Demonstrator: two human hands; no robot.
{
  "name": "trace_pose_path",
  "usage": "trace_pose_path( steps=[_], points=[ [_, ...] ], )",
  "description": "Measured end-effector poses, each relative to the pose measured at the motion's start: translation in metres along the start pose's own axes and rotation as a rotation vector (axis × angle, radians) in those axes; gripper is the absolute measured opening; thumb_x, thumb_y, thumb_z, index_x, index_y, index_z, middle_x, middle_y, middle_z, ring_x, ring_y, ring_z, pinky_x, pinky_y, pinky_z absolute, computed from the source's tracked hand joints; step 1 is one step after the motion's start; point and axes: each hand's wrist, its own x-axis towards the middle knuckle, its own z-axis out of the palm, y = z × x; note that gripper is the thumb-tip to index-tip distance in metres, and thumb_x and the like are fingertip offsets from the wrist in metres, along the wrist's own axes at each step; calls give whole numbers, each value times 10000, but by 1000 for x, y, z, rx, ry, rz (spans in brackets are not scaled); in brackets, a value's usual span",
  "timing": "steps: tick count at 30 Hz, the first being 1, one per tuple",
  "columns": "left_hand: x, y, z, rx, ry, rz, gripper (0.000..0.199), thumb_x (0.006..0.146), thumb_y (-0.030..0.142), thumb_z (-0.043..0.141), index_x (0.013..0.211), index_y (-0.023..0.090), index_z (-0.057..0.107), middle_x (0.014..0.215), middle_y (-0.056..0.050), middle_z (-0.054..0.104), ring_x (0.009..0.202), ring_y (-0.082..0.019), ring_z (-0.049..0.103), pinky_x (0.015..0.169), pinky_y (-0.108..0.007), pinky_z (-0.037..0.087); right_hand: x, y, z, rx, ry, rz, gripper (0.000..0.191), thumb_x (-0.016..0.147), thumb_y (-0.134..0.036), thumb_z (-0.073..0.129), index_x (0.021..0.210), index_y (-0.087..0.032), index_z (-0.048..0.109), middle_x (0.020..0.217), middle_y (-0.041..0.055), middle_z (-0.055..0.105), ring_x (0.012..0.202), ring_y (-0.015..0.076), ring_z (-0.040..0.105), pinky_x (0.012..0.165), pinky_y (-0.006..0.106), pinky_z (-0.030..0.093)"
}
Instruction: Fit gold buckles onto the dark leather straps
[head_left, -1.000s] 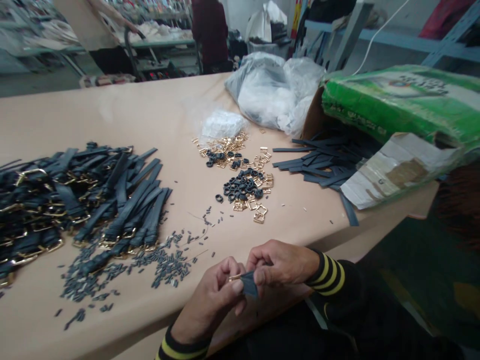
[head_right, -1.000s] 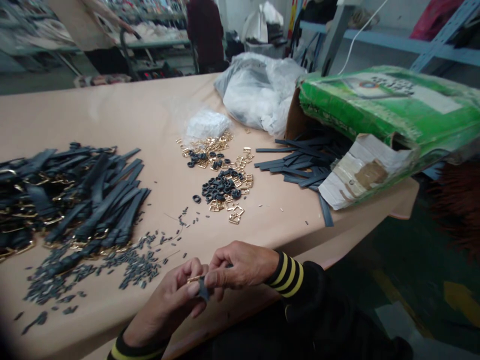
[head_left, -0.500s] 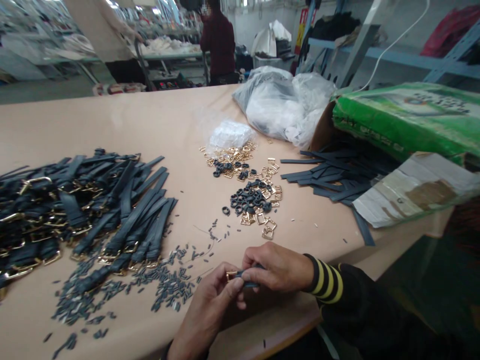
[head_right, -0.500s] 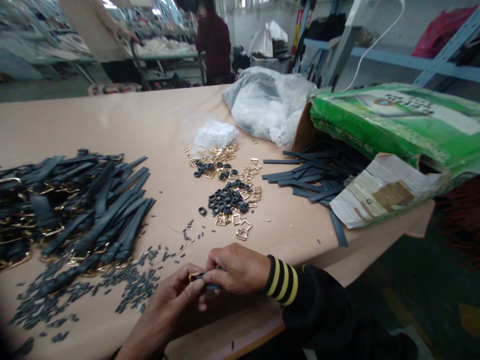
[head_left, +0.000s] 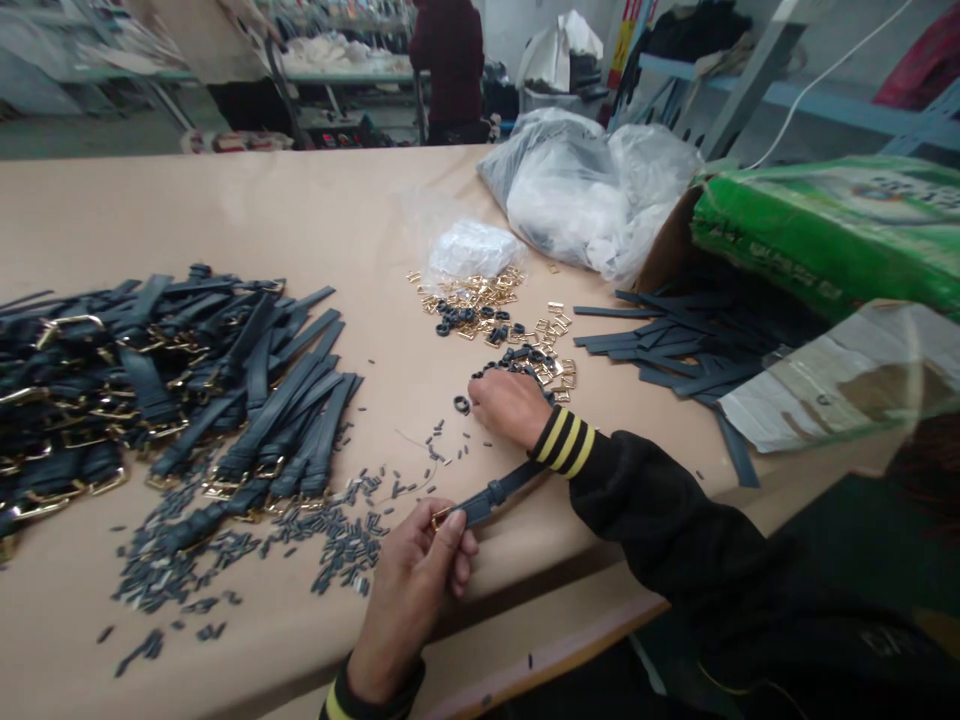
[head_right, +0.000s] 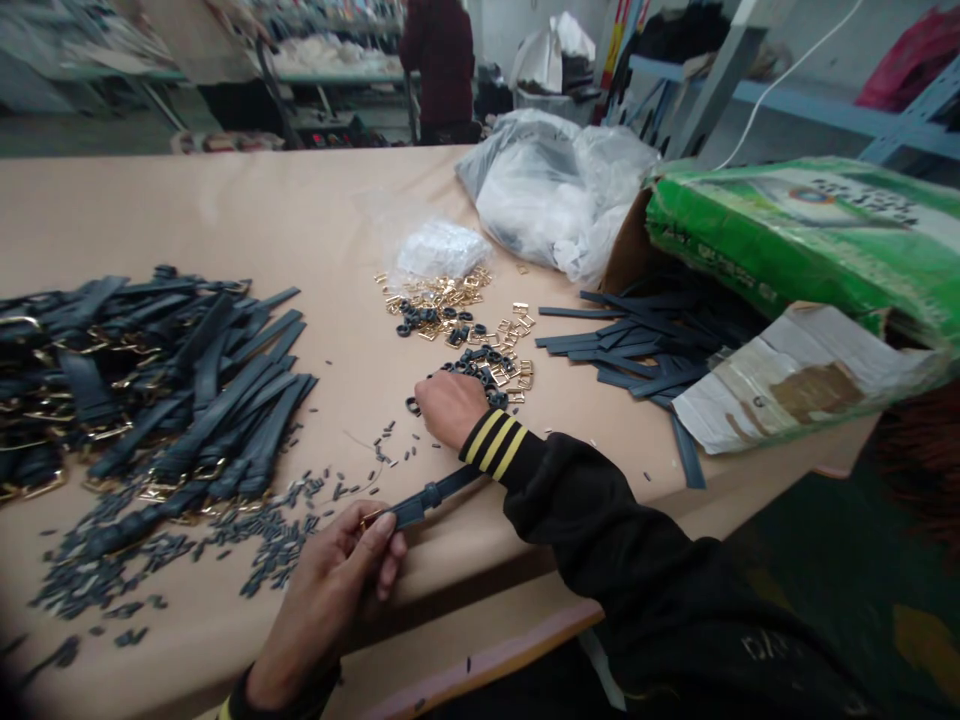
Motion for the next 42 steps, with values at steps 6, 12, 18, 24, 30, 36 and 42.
trace_pose_path(
  steps=[6, 12, 18, 24, 30, 36, 42],
  points=[
    [0, 4, 6, -63, 57, 39, 254, 761, 390, 566, 700, 151, 507, 504, 42, 537, 371, -49, 421, 370, -163, 334, -42, 11, -4, 210, 183, 22, 138, 846, -243, 507, 843, -169, 624, 851, 50, 557, 780, 141, 533, 702, 249, 390],
    [0, 5, 12, -70, 94, 81, 262, 753, 389, 575, 680, 149, 498, 493, 47, 520, 365, -50, 413, 368, -164, 324, -61, 19, 14, 290, 360, 146, 107, 834, -222, 519, 833, -170, 612, 897, 43, 536, 789, 140, 527, 705, 242, 394],
    [-3, 0, 14, -66, 67, 86, 279, 764, 418, 559, 692, 158, 491, 481, 52, 506, 362, -52, 406, 363, -160, 316, -79, 22, 10, 591, 409, 93, 104, 813, -165, 526, 775, -139, 619, 772, 32, 569, 730, 124, 511, 710, 244, 396],
    [-9, -1, 18, -38, 103, 151, 248, 779, 394, 550, 709, 163, 490, 531, 52, 520, 384, -48, 425, 376, -159, 339, -109, 6, 16, 1153, 95, 114, 177, 794, -287, 530, 789, -118, 581, 598, -18, 504, 501, 83, 458, 482, 209, 413],
    [-17, 1, 24, 88, 96, 216, 217, 805, 372, 516, 720, 173, 502, 552, 49, 531, 420, -60, 467, 407, -169, 370, -124, -6, 33, 1439, 40, 204, 217, 756, -330, 582, 784, -115, 565, 681, 5, 564, 613, 94, 546, 623, 242, 495],
    [-21, 3, 31, 197, 157, 277, 188, 800, 338, 520, 698, 181, 510, 522, 48, 529, 409, -77, 478, 413, -183, 372, -130, -8, 32, 1469, 47, 164, 228, 748, -343, 602, 783, -119, 574, 702, 19, 599, 654, 110, 573, 663, 255, 486],
    [-28, 6, 37, 219, 196, 286, 154, 798, 310, 525, 709, 185, 512, 526, 43, 542, 415, -82, 491, 422, -181, 372, -133, -10, 36, 1473, 52, 215, 236, 748, -351, 599, 759, -125, 530, 670, 18, 596, 657, 124, 606, 660, 275, 511]
  ],
)
